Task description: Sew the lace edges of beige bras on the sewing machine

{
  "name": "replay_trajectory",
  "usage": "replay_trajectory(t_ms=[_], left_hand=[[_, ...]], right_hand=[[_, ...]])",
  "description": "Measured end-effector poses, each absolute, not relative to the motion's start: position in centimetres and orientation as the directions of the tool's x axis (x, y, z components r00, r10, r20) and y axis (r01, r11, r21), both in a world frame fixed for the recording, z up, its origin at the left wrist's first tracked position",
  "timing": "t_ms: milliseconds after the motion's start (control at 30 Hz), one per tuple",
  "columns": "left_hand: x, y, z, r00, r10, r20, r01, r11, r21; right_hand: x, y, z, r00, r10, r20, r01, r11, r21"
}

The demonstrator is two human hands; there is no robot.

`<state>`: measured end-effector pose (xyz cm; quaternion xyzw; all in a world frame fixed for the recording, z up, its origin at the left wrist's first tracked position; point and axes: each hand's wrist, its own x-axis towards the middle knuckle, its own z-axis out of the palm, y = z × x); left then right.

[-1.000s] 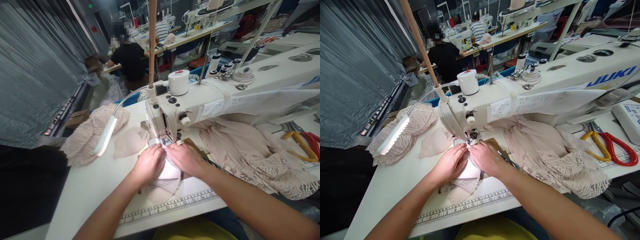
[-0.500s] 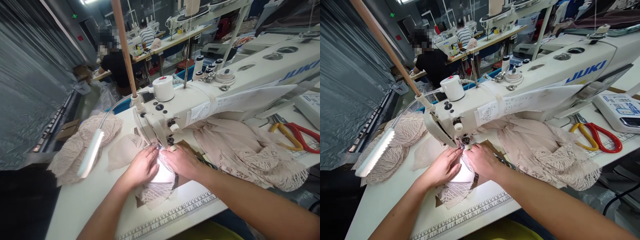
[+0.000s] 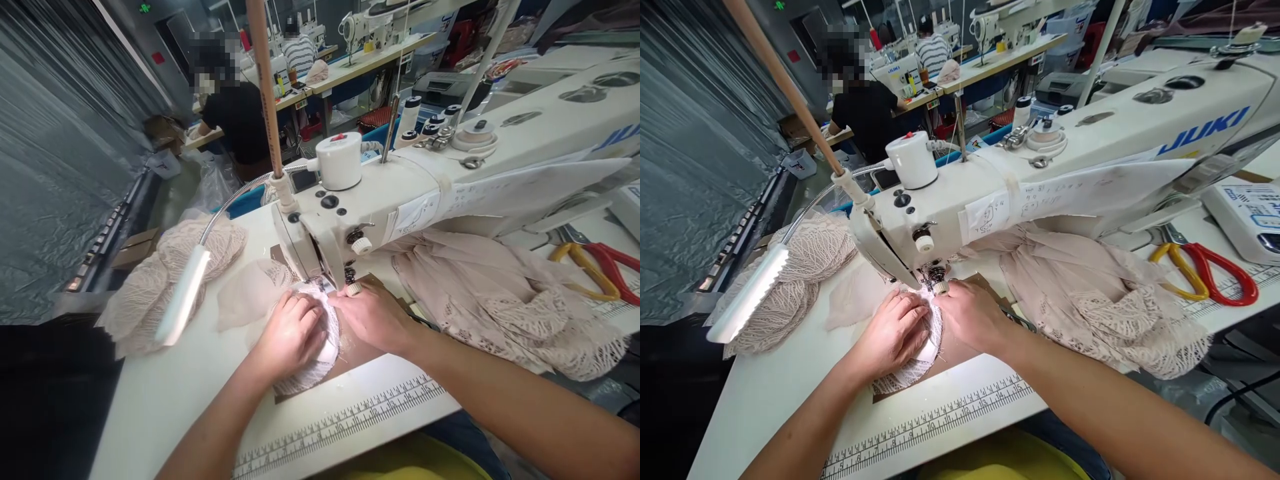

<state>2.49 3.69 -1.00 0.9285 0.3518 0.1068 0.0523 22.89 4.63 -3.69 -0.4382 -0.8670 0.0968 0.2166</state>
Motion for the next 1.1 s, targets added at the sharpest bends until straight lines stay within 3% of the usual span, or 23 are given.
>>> replay_trajectory(t_ms=[200,600,867,1100], left_hand=[[2.4,3.9,-1.3,0.721,0.669,0.182,0.642,-0.743,0.187],[1.7,4.7,-1.7,0.684,0.705,0.185,0.672,-0.709,0.215],[1.6,5.0,-2.2,0.769,0.602,0.216,0.576,-0.799,0.173],[1.1,5.4,-2.6,0.776,0.603,0.185,0.578,-0.797,0.176]], right_hand=[[23.0,4.5,-3.8,-0.612,0.747,0.258,0.671,0.664,-0.330],[22.2,4.9,-3.9,-0.570,0.774,0.277,0.726,0.632,-0.273],[22.4,4.7,-3.9,-0.592,0.761,0.267,0.708,0.649,-0.280],[22.5,4.7,-3.8,-0.602,0.760,0.247,0.709,0.650,-0.274]])
